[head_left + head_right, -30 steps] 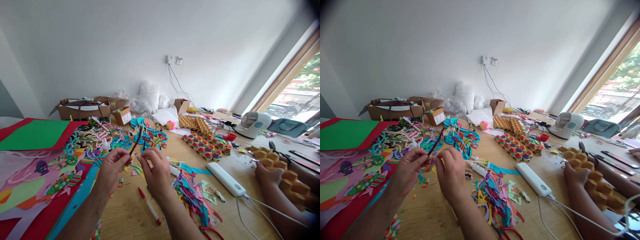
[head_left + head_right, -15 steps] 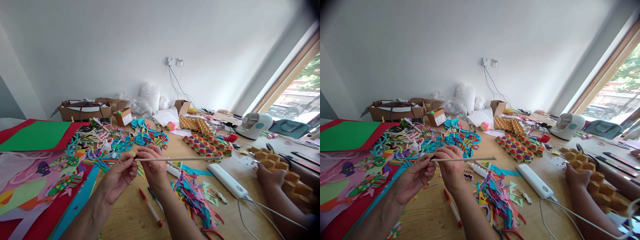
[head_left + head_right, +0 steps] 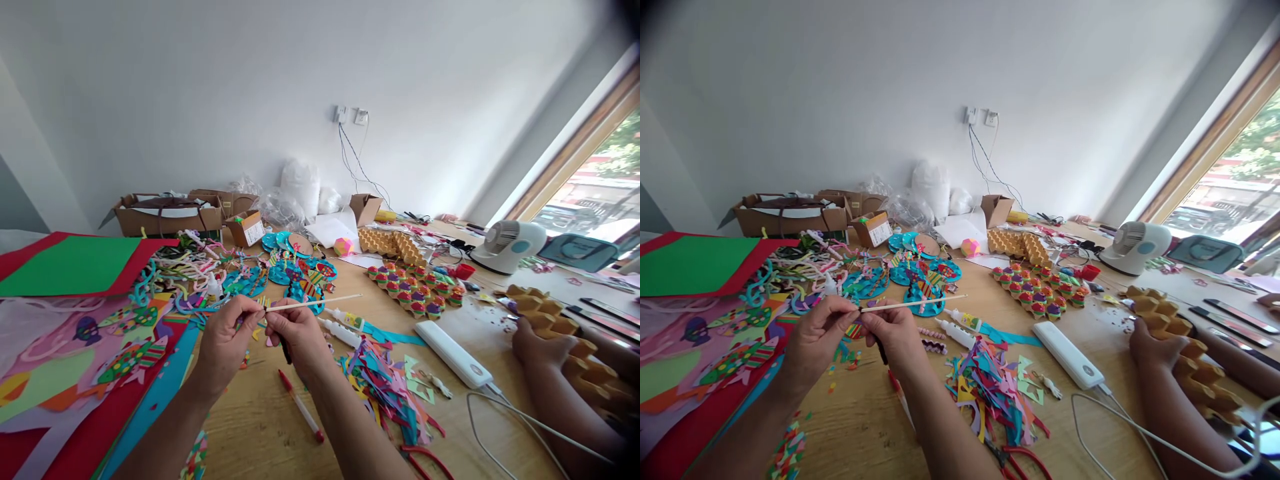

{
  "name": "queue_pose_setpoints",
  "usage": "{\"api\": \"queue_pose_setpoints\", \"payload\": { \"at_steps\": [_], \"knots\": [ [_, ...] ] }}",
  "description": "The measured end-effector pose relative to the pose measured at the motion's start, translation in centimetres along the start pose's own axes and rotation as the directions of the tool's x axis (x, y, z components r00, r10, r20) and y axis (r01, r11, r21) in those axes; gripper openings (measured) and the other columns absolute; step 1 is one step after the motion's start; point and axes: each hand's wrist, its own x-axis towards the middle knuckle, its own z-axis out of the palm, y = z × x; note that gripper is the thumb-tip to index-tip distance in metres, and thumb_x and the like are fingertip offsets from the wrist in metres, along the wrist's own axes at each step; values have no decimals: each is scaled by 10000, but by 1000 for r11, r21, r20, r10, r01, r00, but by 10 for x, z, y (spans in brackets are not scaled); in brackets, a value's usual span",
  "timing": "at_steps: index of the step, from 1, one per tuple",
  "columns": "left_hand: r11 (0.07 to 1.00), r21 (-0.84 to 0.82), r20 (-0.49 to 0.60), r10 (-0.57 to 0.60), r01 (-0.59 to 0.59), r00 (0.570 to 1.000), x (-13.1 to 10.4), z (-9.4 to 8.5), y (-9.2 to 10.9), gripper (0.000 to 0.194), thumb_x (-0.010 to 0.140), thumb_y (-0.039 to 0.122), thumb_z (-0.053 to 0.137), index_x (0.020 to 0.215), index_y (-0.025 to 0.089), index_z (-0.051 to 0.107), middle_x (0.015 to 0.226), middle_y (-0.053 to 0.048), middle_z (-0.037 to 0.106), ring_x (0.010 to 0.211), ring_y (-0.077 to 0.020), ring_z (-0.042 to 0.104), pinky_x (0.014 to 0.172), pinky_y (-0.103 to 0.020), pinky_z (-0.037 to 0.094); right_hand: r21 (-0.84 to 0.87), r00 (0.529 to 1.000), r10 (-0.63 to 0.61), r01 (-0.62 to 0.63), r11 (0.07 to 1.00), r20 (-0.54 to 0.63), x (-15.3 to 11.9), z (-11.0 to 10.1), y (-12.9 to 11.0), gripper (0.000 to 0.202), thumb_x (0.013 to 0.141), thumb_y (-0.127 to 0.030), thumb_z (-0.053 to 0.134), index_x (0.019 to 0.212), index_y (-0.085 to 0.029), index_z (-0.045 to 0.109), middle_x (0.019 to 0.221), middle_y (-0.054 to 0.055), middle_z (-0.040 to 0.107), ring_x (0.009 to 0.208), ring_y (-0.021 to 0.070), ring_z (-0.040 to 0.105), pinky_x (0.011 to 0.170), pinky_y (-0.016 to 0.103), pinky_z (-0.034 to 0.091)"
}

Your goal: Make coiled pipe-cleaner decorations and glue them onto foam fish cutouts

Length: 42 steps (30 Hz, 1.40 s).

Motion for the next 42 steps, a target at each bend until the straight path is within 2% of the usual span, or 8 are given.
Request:
{"api": "queue_pose_setpoints", "payload": {
  "at_steps": [8, 15, 18, 22, 24, 29, 35, 42],
  "knots": [
    [960, 101, 62, 255, -260, 965, 5, -5, -12, 164, 700, 122, 595, 697, 250, 698, 687, -38, 647, 711, -192, 576, 728, -276, 425, 170, 993, 90, -77, 982, -70, 1, 3, 3, 238, 588, -332, 725, 595, -141, 582, 466, -41, 544, 362, 34, 413, 389, 160, 301],
    [878, 176, 102, 434, -446, 895, 4, -3, -16, 153, 779, 104, 528, 781, 212, 637, 729, -12, 645, 706, -138, 604, 669, -229, 474, 163, 990, 61, -40, 986, -131, 1, 2, 0, 252, 575, -318, 737, 567, -135, 564, 434, -48, 528, 339, 29, 385, 365, 159, 287],
    [887, 223, 105, 391, -404, 915, 4, -3, -13, 120, 775, 120, 553, 849, 205, 596, 756, 1, 646, 689, -119, 610, 645, -203, 482, 122, 991, -14, 31, 992, -132, 0, 1, -2, 223, 605, -311, 719, 592, -137, 579, 446, -44, 541, 349, 32, 400, 355, 154, 265],
    [944, 216, 186, 209, -248, 960, 6, -7, -4, 247, 772, 216, 573, 1018, 197, 565, 846, -23, 654, 688, -134, 622, 623, -222, 504, 41, 987, -75, 82, 996, -145, 0, -3, -2, 201, 634, -312, 699, 612, -148, 585, 456, -50, 541, 352, 39, 406, 340, 159, 256],
    [953, 208, 224, 172, -220, 959, 8, -8, 1, 198, 802, 233, 529, 984, 191, 593, 867, -37, 655, 740, -148, 625, 651, -237, 503, 0, 985, -92, 93, 996, -145, 0, -3, 0, 194, 647, -312, 690, 623, -147, 591, 466, -48, 545, 361, 42, 417, 345, 162, 269],
    [947, 219, 221, 186, -235, 957, 7, -7, 5, 158, 814, 196, 497, 860, 195, 648, 803, -21, 655, 743, -145, 611, 663, -231, 477, -84, 985, -125, 116, 990, -119, 1, -2, 2, 179, 673, -304, 669, 639, -143, 601, 487, -45, 546, 381, 46, 445, 367, 163, 288],
    [908, 317, 190, 223, -275, 956, 9, -11, -2, 135, 805, 189, 510, 788, 183, 643, 711, -6, 622, 675, -130, 589, 622, -218, 453, -107, 998, -34, 27, 994, -60, 2, 1, 2, 216, 647, -344, 663, 652, -138, 598, 493, -37, 572, 376, 53, 477, 389, 163, 341],
    [836, 441, 136, 297, -327, 945, 12, -11, -12, 144, 834, 193, 475, 807, 167, 614, 718, -24, 604, 666, -135, 577, 595, -222, 454, -4, 998, 2, -2, 1000, -61, -4, 8, -4, 289, 587, -320, 725, 713, -171, 511, 472, -43, 609, 353, 72, 511, 377, 158, 398]
  ]
}}
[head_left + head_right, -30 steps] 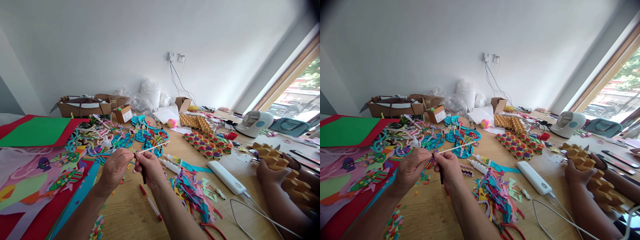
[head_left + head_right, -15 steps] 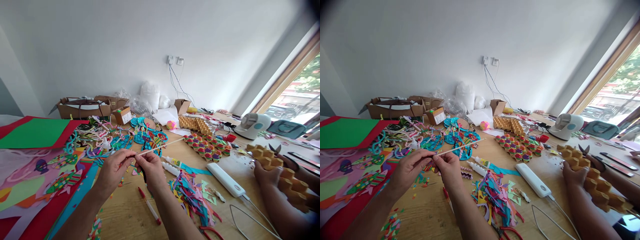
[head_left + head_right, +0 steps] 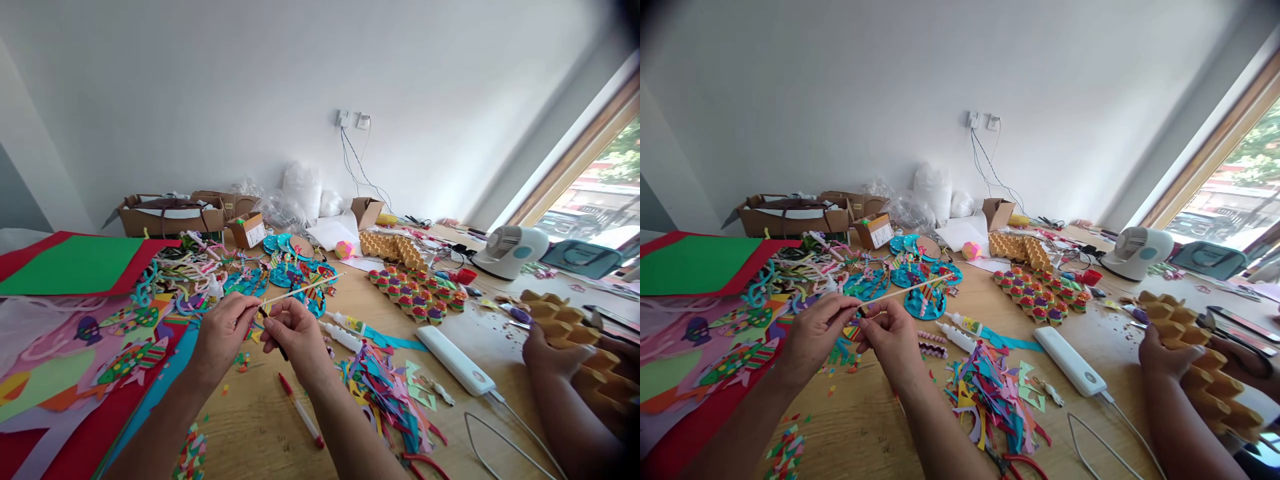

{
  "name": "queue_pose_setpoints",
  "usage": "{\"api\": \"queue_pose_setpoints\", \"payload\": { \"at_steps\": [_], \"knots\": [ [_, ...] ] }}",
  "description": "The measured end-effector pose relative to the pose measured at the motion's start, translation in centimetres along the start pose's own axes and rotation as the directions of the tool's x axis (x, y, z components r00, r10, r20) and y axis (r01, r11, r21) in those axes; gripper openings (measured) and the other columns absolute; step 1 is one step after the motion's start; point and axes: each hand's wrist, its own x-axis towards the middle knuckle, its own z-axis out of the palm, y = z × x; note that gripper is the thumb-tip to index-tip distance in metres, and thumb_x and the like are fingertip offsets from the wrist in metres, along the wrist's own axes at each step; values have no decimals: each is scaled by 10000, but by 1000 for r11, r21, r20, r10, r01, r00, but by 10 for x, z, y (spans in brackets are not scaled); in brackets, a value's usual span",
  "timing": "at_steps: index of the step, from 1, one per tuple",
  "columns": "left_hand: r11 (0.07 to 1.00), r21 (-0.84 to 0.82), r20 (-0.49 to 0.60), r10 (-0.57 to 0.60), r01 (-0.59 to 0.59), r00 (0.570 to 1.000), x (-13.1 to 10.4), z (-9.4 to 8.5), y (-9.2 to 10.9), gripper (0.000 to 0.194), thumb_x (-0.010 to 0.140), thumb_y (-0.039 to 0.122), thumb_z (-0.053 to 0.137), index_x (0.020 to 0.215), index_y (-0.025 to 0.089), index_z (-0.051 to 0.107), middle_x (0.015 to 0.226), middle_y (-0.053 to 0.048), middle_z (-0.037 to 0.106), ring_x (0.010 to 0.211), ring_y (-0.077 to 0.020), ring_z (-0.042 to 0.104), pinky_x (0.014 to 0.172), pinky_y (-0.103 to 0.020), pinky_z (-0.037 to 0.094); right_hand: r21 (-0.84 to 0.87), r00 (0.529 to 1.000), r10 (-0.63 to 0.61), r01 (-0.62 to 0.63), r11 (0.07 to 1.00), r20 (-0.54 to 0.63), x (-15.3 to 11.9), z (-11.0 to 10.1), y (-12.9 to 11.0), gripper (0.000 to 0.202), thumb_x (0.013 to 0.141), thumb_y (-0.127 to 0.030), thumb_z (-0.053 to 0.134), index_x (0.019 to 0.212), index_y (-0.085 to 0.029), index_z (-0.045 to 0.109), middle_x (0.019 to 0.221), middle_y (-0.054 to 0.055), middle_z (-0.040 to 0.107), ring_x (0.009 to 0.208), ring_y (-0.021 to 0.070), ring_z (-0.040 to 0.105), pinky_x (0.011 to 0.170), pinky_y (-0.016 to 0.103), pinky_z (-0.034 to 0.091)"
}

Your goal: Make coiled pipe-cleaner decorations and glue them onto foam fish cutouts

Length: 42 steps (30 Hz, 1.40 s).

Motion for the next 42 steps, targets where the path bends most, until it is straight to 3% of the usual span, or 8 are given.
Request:
{"api": "queue_pose_setpoints", "payload": {
  "at_steps": [9, 15, 20, 24, 29, 36, 39, 42],
  "knots": [
    [976, -34, 46, 217, -216, 975, -9, 20, 9, 213, 883, 171, 403, 854, 160, 614, 759, -46, 604, 726, -136, 585, 639, -227, 487, 284, 990, 110, -79, 956, -93, 3, -16, -15, 245, 551, -253, 778, 691, -120, 627, 504, -10, 628, 382, 54, 544, 368, 112, 409],
    [935, -309, 90, -156, 176, 984, -9, 20, 5, 112, 785, 213, 535, 787, 182, 643, 716, -25, 644, 684, -144, 597, 607, -238, 480, 267, 994, 90, -70, 961, -65, -8, -11, -25, 405, 637, -422, 707, 899, -137, 592, 611, 36, 668, 502, 122, 625, 475, 191, 492],
    [273, -748, 352, -610, 605, 710, -2, 12, 3, 129, 630, 241, 680, 694, 152, 612, 550, 31, 595, 479, -66, 524, 460, -153, 422, 26, 971, -143, 151, 988, -193, -21, -16, -21, 275, 749, -439, 600, 814, -179, 539, 506, -43, 571, 372, 63, 494, 374, 147, 344],
    [-158, -761, 592, -566, 629, 574, -1, 9, 13, 235, 507, 173, 775, 671, 136, 611, 562, 16, 617, 467, -37, 519, 432, -106, 406, -154, 984, -109, 88, 984, -139, -13, -27, -10, 233, 649, -337, 701, 704, -174, 544, 531, -60, 510, 404, 50, 425, 384, 160, 305],
    [-363, -669, 736, -441, 648, 513, -5, 11, 27, 267, 495, 109, 786, 710, 131, 629, 566, 6, 615, 452, -22, 509, 402, -76, 390, -230, 927, -368, 374, 898, 73, 3, -34, -15, 122, 736, -259, 631, 858, -247, 630, 913, 7, 551, 660, 96, 492, 552, 213, 401],
    [-316, -656, 748, -392, 685, 535, -9, 17, 27, 239, 539, 150, 782, 714, 130, 620, 583, 9, 597, 467, -22, 508, 400, -79, 373, -607, 771, -462, 632, 481, 437, 12, -40, -33, 131, 801, -278, 574, 821, -247, 699, 868, 45, 499, 803, 156, 517, 720, 303, 424],
    [-169, -696, 685, -450, 698, 574, -9, 19, 26, 231, 553, 201, 775, 700, 127, 613, 572, 16, 587, 480, -37, 512, 425, -108, 393, -688, 790, -464, 595, 417, 402, 12, -45, -30, 137, 776, -313, 604, 737, -232, 708, 823, 48, 543, 742, 155, 532, 675, 291, 423],
    [142, -739, 514, -512, 658, 688, -9, 20, 25, 174, 623, 253, 709, 695, 141, 598, 576, 17, 585, 506, -72, 524, 456, -161, 429, -690, 876, -380, 473, 548, 299, 8, -46, -21, 163, 775, -322, 599, 699, -223, 703, 708, 26, 606, 690, 151, 547, 653, 276, 422]
  ]
}}
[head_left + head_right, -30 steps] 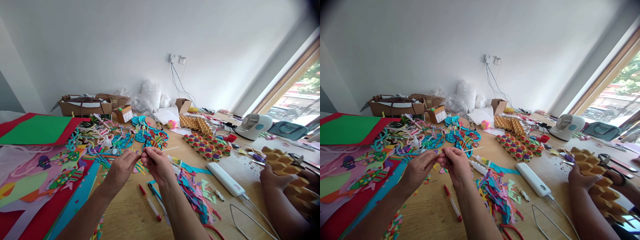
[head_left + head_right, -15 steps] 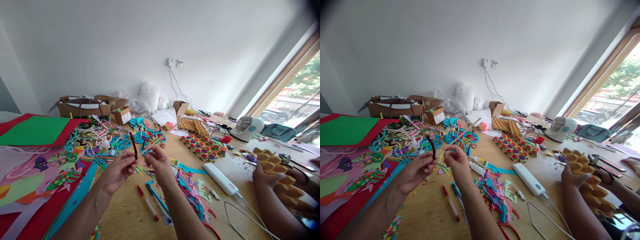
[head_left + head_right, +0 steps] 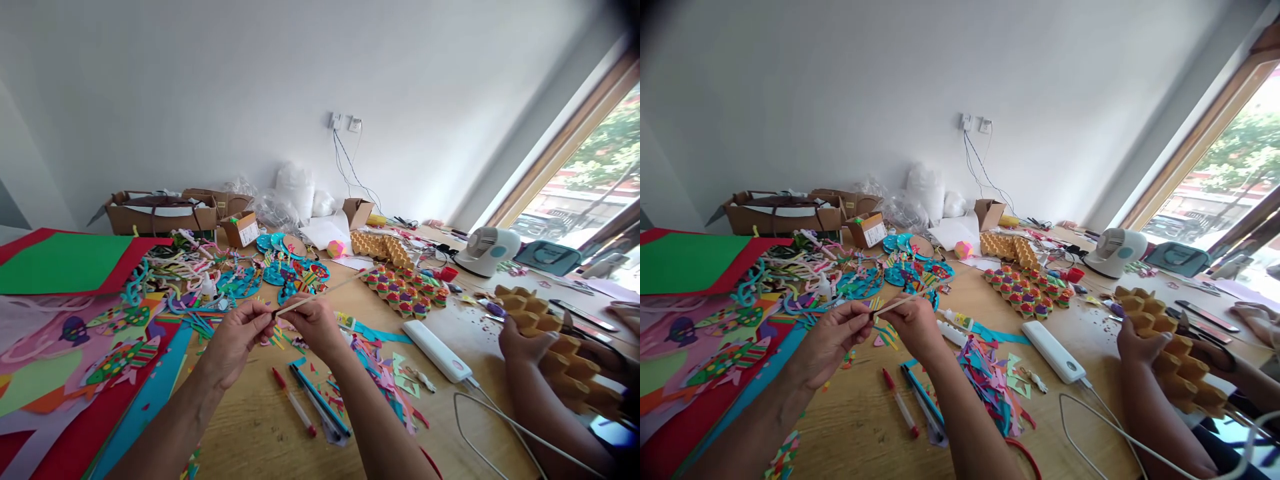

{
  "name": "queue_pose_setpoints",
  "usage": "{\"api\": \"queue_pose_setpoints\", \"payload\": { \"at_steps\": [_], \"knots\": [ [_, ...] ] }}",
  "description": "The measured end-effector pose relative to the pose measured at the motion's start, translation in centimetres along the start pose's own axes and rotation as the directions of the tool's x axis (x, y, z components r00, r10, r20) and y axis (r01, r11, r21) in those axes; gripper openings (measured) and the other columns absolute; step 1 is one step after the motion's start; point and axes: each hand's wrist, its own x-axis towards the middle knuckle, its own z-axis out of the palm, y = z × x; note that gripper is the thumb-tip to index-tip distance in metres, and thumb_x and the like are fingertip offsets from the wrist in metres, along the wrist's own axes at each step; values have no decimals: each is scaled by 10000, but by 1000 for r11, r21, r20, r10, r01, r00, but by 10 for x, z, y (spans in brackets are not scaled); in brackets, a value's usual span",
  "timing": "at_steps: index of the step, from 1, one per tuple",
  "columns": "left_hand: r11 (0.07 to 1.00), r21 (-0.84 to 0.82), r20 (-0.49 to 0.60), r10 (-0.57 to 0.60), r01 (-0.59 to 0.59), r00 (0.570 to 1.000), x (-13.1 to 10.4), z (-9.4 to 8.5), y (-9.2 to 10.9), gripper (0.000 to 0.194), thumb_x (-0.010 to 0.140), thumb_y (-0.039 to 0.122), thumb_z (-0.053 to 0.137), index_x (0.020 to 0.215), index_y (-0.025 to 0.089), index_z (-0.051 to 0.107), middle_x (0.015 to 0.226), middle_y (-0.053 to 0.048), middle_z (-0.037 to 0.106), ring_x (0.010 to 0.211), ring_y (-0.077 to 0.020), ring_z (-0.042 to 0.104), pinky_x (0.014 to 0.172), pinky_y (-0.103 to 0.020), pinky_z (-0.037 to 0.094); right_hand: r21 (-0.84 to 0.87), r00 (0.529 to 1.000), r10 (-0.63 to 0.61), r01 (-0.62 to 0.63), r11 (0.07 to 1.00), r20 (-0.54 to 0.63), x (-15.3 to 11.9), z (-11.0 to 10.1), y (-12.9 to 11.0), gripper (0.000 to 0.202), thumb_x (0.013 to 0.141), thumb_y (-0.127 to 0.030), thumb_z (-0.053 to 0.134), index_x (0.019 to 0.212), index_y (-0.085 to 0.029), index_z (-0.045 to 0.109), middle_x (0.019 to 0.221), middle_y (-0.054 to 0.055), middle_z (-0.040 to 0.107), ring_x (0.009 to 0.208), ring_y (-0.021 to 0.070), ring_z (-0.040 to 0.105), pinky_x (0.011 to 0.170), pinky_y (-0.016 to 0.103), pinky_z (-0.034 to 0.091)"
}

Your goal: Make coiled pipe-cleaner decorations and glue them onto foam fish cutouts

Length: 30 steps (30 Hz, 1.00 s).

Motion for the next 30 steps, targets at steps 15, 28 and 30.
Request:
{"api": "queue_pose_setpoints", "payload": {
  "at_steps": [15, 28, 30],
  "knots": [
    [16, 709, 508, 681, -705, 527, 8, -22, -16, 214, 842, 94, 429, 916, 178, 612, 819, -64, 623, 797, -156, 598, 694, -237, 498, 798, 773, 605, -481, 364, 191, -22, 33, -5, 311, 576, -388, 739, 630, -124, 584, 409, -60, 497, 288, -2, 250, 333, 170, 84],
    [113, 720, 462, 658, -685, 595, 10, -22, -12, 155, 849, 160, 459, 873, 194, 608, 781, -42, 621, 763, -149, 601, 698, -247, 497, 753, 783, 622, -423, 504, 23, -13, 36, -6, 318, 557, -401, 733, 581, -131, 567, 384, -54, 489, 308, 13, 254, 340, 178, 103],
    [216, 730, 411, 619, -648, 669, 8, -19, -5, 114, 832, 195, 494, 884, 194, 595, 787, -32, 624, 737, -145, 599, 672, -245, 498, 730, 801, 599, -406, 550, -7, -12, 35, -6, 303, 575, -395, 721, 580, -132, 571, 390, -49, 502, 310, 14, 255, 342, 179, 113]
  ]
}}
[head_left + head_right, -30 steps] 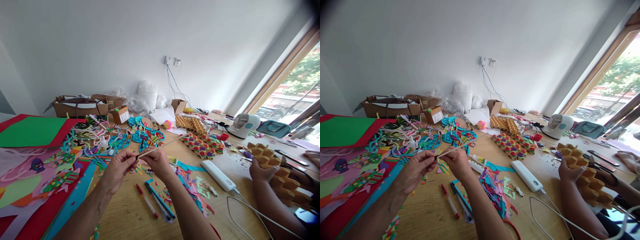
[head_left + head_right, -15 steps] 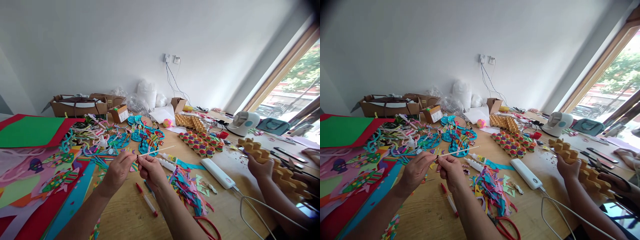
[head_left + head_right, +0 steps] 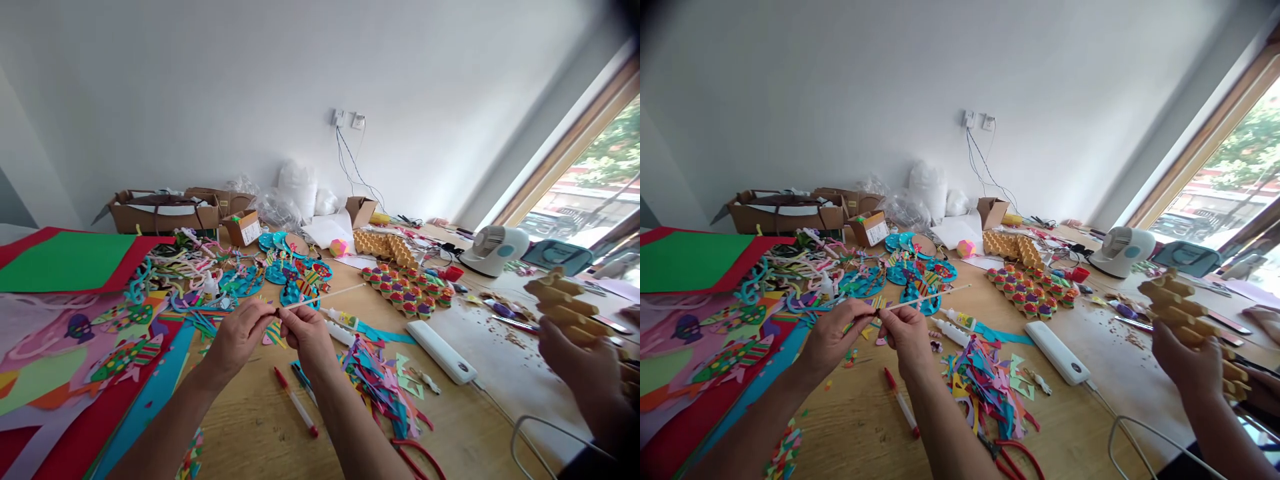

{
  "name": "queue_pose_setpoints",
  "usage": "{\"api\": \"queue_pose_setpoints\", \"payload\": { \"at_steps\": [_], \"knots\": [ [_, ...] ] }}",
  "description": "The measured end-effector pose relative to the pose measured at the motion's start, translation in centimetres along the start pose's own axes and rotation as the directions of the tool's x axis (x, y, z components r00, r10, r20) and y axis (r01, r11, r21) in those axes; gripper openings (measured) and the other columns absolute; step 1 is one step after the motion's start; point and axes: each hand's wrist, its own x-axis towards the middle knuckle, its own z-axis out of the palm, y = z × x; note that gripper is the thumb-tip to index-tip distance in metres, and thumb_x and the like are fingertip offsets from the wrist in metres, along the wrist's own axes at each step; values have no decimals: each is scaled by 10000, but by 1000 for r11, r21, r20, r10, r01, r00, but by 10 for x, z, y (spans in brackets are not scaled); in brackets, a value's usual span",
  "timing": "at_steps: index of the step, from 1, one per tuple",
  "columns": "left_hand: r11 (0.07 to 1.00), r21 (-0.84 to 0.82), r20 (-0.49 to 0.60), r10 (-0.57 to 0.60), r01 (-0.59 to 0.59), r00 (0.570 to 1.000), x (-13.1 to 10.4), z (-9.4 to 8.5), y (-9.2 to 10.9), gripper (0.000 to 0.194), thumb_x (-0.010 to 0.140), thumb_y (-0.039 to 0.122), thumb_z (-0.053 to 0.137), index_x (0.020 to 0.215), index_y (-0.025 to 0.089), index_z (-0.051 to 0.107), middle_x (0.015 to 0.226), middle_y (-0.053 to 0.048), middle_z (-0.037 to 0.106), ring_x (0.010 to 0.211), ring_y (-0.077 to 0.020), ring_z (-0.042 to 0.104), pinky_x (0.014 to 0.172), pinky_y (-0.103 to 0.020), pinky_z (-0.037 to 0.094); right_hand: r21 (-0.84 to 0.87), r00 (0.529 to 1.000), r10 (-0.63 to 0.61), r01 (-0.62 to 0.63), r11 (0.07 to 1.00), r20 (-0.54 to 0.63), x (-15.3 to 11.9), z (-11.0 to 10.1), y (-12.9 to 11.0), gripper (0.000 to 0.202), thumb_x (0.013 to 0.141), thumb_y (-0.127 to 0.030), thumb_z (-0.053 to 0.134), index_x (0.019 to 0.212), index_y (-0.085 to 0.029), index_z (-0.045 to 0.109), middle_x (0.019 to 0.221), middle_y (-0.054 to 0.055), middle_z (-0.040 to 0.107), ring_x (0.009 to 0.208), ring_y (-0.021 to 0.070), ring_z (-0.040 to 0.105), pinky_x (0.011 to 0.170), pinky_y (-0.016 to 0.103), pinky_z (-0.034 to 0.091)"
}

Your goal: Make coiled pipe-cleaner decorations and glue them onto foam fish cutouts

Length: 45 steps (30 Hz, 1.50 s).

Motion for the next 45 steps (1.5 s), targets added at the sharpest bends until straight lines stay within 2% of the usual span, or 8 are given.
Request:
{"api": "queue_pose_setpoints", "payload": {
  "at_steps": [8, 17, 20, 23, 29, 34, 40, 45],
  "knots": [
    [993, -111, 86, -24, 33, 996, 11, -19, 8, 150, 812, 162, 509, 867, 199, 644, 775, -27, 637, 736, -138, 602, 658, -221, 481, -100, 995, -31, 40, 994, 93, 0, 8, -4, 265, 638, -386, 673, 606, -137, 589, 409, -48, 519, 316, 21, 293, 343, 173, 147],
    [988, 148, -43, -38, 44, 998, 10, -21, -7, 174, 824, 178, 476, 867, 183, 645, 741, -26, 615, 689, -143, 596, 632, -234, 477, -341, 986, -109, 146, 929, 127, 6, 8, 11, 173, 675, -348, 629, 718, -182, 610, 620, -34, 570, 379, 47, 370, 358, 182, 251],
    [979, 199, -47, -22, 31, 999, 8, -17, -14, 210, 852, 204, 433, 888, 178, 639, 754, -33, 604, 694, -147, 595, 617, -238, 479, -662, 936, -320, 332, 672, 144, 4, 7, 10, 118, 746, -260, 578, 693, -185, 653, 661, -5, 598, 565, 99, 507, 508, 196, 346],
    [976, 211, -16, -43, 46, 999, 5, -11, -19, 211, 859, 199, 424, 841, 170, 632, 753, -35, 589, 705, -148, 591, 616, -238, 478, -857, 931, -319, 307, 414, 180, -2, 9, 7, 155, 796, -202, 537, 706, -192, 663, 617, -6, 625, 595, 112, 545, 560, 199, 335],
    [975, 220, 13, 22, -24, 1000, -3, 2, -27, 222, 882, 192, 392, 884, 172, 613, 751, -32, 560, 695, -138, 575, 625, -233, 479, -972, 942, -259, 231, 37, 214, -10, 14, -8, 174, 832, -209, 495, 722, -196, 629, 663, 12, 661, 614, 129, 579, 526, 213, 279],
    [974, 194, 133, 93, -118, 987, -7, 10, -27, 176, 878, 178, 413, 888, 168, 589, 753, -29, 554, 705, -135, 567, 635, -227, 474, -918, 909, -187, 332, -217, 373, -2, 8, -40, 185, 847, -240, 498, 737, -199, 642, 751, 35, 668, 728, 151, 579, 560, 227, 286],
    [993, 45, 265, 91, -107, 960, -2, 8, -7, 216, 862, 133, 387, 776, 166, 582, 724, -30, 544, 685, -140, 543, 613, -227, 439, -913, 926, 13, 374, -164, 377, 22, -11, -62, 134, 788, -257, 578, 710, -213, 677, 662, -5, 646, 649, 132, 558, 524, 221, 282],
    [936, -200, 241, -239, 289, 941, 2, 6, 3, 130, 771, 179, 501, 687, 175, 601, 662, -3, 543, 632, -137, 523, 573, -229, 407, -904, 913, 53, 409, -124, 406, 19, -10, -72, 122, 776, -237, 592, 695, -215, 682, 645, -2, 623, 638, 135, 549, 551, 221, 334]
  ]
}}
